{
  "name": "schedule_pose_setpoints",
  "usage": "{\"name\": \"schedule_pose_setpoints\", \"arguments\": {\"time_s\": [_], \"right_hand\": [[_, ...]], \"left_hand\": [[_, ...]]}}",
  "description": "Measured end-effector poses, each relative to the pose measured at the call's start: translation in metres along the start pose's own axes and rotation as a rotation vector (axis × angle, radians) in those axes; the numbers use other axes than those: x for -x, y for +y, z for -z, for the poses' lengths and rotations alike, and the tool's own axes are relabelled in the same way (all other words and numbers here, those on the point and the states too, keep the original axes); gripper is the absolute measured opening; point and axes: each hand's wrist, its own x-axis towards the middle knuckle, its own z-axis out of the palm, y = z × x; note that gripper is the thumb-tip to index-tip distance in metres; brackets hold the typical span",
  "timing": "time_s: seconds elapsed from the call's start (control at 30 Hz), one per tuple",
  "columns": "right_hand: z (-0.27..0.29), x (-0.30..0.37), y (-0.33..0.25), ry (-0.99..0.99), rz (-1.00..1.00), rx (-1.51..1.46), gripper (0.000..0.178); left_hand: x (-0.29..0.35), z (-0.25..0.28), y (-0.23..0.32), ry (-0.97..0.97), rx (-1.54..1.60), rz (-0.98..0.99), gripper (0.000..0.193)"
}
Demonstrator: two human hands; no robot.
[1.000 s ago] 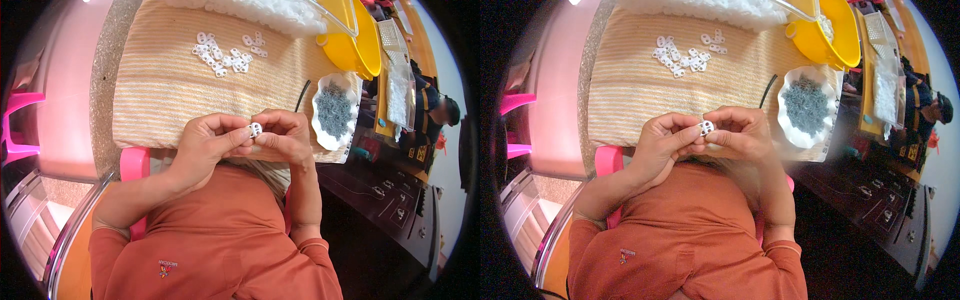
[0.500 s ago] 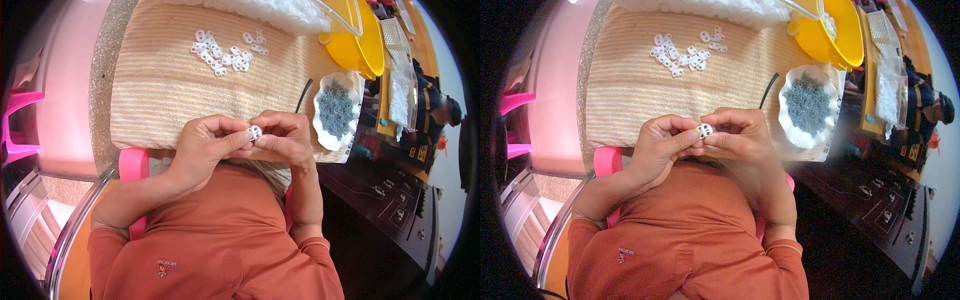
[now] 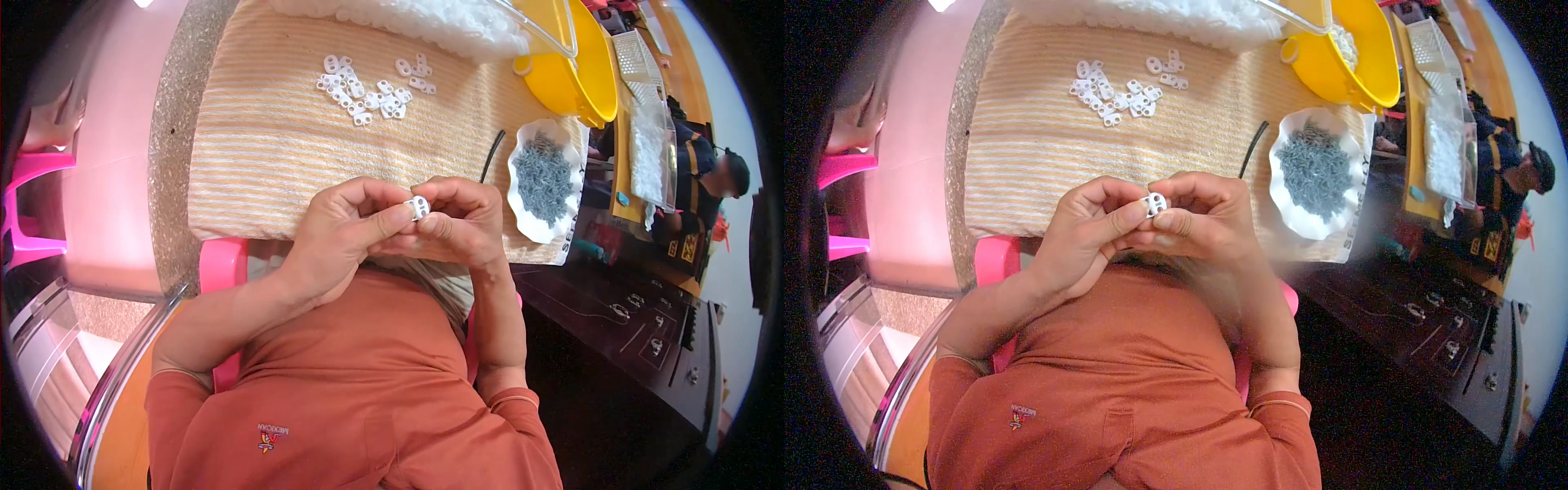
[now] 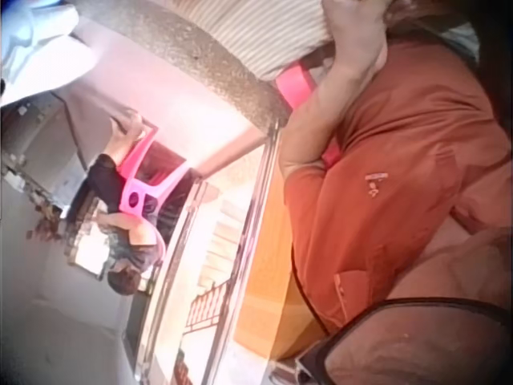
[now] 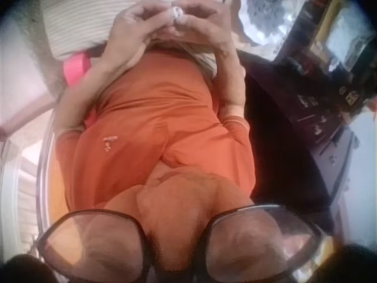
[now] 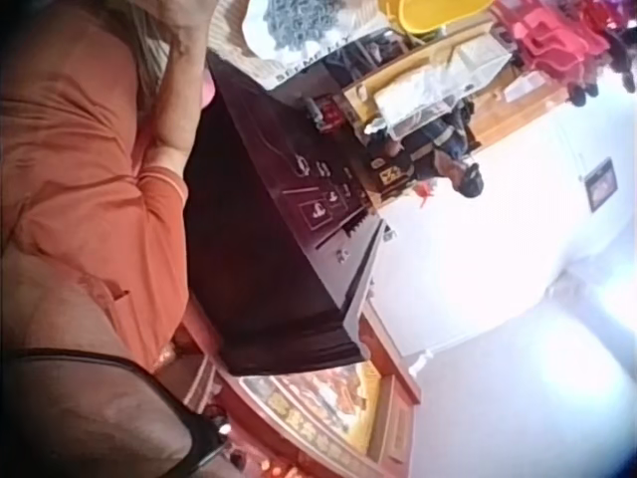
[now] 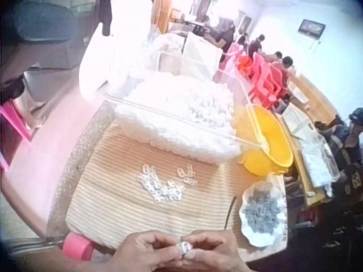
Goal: Assembling small white plastic components by hand and using a thin tool at a workbench.
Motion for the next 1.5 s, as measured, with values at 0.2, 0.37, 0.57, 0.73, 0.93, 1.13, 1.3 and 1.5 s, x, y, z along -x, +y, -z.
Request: {"name": "schedule_pose_setpoints", "arguments": {"time_s": [0.2,0.37,0.57,0.73,0.93,1.13,1.3,1.5], "right_hand": [[0.002,-0.003,0.005,-0.053,0.138,0.136,0.027],[-0.001,-0.002,0.003,-0.038,0.193,0.192,0.031],[0.004,0.001,0.004,-0.07,0.275,0.384,0.031],[-0.002,0.004,0.003,-0.057,0.319,0.377,0.028],[-0.012,0.008,-0.002,-0.067,0.285,0.367,0.022],[-0.001,0.004,-0.005,-0.165,0.238,0.284,0.018],[-0.005,0.005,-0.005,-0.141,0.278,0.259,0.016],[-0.003,0.006,-0.014,0.173,0.351,0.603,0.012]], "left_hand": [[0.001,0.0,0.004,-0.079,0.04,0.006,0.013],[0.003,-0.003,0.004,-0.089,0.028,-0.007,0.013],[0.005,-0.002,-0.001,-0.117,0.025,-0.035,0.011],[0.007,-0.005,-0.001,-0.127,0.021,-0.059,0.01],[0.006,0.001,-0.003,-0.158,-0.037,-0.082,0.011],[0.005,-0.005,0.002,-0.207,0.036,-0.044,0.01],[0.004,-0.004,0.003,-0.192,0.054,-0.041,0.01],[0.005,-0.003,0.005,-0.135,0.038,-0.035,0.01]]}}
